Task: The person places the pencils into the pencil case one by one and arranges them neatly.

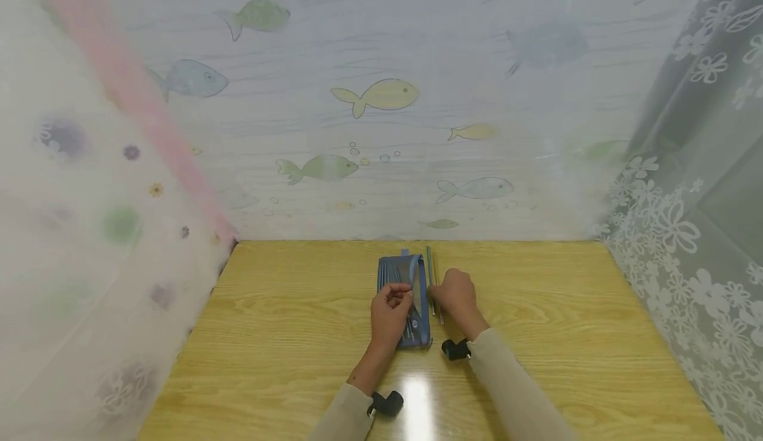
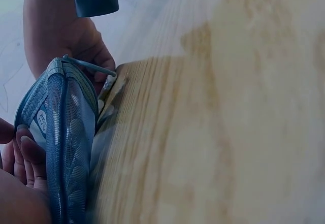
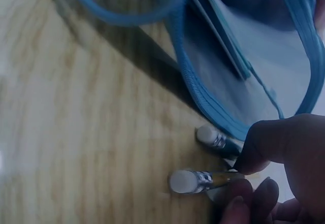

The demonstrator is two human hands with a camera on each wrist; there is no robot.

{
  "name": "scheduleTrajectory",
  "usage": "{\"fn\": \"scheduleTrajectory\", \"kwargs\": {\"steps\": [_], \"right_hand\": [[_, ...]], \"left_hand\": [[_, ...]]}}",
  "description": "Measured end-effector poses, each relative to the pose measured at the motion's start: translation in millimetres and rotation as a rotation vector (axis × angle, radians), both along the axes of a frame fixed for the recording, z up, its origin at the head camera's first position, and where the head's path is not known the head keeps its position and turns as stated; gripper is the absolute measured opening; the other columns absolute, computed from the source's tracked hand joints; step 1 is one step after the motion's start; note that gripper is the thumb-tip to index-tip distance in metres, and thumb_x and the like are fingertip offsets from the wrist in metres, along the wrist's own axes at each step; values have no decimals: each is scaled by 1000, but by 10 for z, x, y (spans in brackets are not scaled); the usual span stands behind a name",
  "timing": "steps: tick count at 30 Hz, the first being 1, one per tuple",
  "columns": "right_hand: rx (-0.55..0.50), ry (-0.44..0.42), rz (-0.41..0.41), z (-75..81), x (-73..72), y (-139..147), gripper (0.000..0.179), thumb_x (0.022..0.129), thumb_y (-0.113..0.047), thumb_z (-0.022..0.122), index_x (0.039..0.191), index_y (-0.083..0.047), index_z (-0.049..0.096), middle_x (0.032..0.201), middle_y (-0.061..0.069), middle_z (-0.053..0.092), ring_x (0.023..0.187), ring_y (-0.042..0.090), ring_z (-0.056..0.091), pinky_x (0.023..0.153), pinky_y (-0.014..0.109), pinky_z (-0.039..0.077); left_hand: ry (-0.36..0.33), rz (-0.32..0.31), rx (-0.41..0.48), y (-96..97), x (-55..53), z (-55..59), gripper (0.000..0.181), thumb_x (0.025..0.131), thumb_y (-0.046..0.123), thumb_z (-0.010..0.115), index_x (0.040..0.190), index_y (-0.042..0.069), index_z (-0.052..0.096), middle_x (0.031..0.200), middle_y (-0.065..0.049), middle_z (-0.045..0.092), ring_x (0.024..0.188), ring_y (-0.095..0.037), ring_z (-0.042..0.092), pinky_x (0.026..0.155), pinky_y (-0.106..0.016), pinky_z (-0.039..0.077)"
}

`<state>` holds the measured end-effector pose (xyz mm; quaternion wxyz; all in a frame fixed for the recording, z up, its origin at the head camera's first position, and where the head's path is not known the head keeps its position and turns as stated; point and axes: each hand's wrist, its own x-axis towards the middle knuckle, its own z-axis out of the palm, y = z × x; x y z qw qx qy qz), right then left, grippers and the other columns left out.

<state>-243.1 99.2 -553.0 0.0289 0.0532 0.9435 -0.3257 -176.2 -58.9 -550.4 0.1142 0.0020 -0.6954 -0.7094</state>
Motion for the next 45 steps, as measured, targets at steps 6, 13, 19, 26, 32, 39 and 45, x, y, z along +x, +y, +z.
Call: {"fn": "scheduleTrajectory", "kwargs": {"steps": [6, 13, 19, 26, 32, 39, 45], "right_hand": [[6, 40, -11, -12, 2, -12, 39, 80, -20, 74, 56, -15, 44, 53, 0, 42, 48, 19, 40, 44, 32, 33], [-65, 23, -3, -13, 37, 44, 43, 81, -24, 76, 55, -17, 42, 52, -4, 39, 47, 16, 39, 44, 30, 32], [-216, -54, 44, 49, 86, 88, 48, 87, -28, 75, 48, -16, 51, 44, -6, 43, 42, 13, 38, 45, 28, 34], [-280, -157, 89, 66, 113, 116, 46, 93, -27, 70, 52, -15, 54, 47, -7, 41, 45, 11, 35, 48, 28, 34], [-329, -177, 92, 117, 161, 118, 43, 93, -23, 70, 54, -11, 56, 48, -7, 38, 46, 12, 31, 48, 29, 31], [-366, -151, 120, 154, 207, 59, 44, 93, -21, 70, 53, -9, 57, 48, -8, 36, 46, 10, 29, 47, 27, 27], [-367, -156, 128, 171, 229, 9, 48, 92, -21, 69, 49, -17, 47, 47, -8, 35, 45, 10, 27, 47, 27, 26]], "left_hand": [[3, 4, -2, 2, -17, -6, 10, 95, -6, 68, 104, -10, 71, 90, -19, 69, 67, -9, 63, 59, -18, 49], [-16, 9, -3, -7, -18, -4, 10, 96, -6, 69, 105, -10, 71, 90, -18, 69, 68, -9, 62, 60, -17, 49], [-8, 13, 7, -3, -38, 1, 12, 95, -8, 68, 105, -12, 70, 90, -18, 69, 68, -8, 62, 60, -17, 49], [-17, 12, 14, 20, -64, -11, 10, 95, -10, 67, 104, -11, 70, 89, -20, 68, 66, -6, 62, 59, -17, 49], [-34, 14, 23, 39, -70, -33, 9, 95, -8, 68, 104, -9, 71, 89, -19, 68, 66, -6, 61, 58, -17, 48], [-38, 14, 15, 27, -62, -26, 10, 95, -7, 68, 104, -8, 71, 89, -15, 68, 67, -6, 61, 60, -17, 48], [-56, 30, 3, 13, -84, -66, 9, 94, -7, 68, 103, -7, 71, 89, -14, 68, 68, -9, 61, 60, -17, 48]]}}
